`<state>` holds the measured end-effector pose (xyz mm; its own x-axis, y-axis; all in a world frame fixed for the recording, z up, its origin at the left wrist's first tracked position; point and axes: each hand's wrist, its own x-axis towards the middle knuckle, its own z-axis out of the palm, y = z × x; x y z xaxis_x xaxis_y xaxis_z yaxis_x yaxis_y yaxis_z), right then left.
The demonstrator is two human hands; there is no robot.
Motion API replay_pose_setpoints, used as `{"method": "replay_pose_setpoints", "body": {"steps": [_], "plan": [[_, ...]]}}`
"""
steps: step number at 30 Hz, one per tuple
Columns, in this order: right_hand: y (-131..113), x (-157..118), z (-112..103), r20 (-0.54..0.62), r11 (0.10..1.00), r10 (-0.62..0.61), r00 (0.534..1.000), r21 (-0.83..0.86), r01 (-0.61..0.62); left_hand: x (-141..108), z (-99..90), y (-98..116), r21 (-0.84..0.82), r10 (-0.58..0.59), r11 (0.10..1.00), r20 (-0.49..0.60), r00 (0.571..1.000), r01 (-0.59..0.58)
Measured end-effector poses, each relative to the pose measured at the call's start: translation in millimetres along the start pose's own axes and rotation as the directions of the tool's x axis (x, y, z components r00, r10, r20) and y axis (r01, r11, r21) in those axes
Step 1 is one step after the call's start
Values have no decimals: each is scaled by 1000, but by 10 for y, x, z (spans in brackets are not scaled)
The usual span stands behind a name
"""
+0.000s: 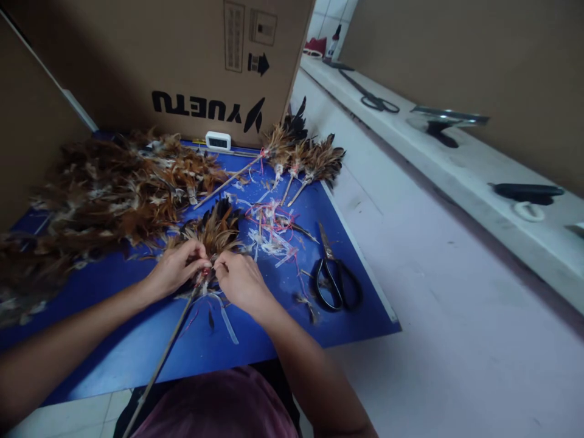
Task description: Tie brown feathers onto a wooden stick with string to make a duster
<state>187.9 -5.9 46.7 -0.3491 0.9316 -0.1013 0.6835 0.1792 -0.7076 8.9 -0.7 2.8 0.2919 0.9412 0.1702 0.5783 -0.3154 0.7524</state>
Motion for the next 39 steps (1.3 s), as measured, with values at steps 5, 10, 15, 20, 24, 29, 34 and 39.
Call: {"method": "replay_pose_setpoints", "body": {"steps": [5,10,15,20,24,29,34,39], "plan": [[-100,-81,-36,-65,995,-3,998,-96,-3,11,-39,19,106,77,991,42,996,-81],[-200,-77,-38,-71,972,-73,995,-230,55,10,-47,-18,144,218,965,25,976,-219],[-278,-37,-36,-64,955,-133,989,-275,111,10,-43,-46,222,375,905,-9,927,-364],[-101,73,-103,-58,954,-255,965,148,261,-5,-69,-49,202,327,927,-18,945,-317],[117,120,-105,-99,928,-297,950,204,311,-21,-99,-44,82,210,974,18,978,-211],[170,111,27,-65,928,-364,929,56,368,-17,-114,-37,56,195,979,20,981,-195],[142,141,98,-103,922,-373,922,74,381,-14,-113,-32,63,210,976,11,978,-210],[137,177,123,-165,918,-361,918,111,381,-19,-118,-17,57,182,981,32,983,-183]]}}
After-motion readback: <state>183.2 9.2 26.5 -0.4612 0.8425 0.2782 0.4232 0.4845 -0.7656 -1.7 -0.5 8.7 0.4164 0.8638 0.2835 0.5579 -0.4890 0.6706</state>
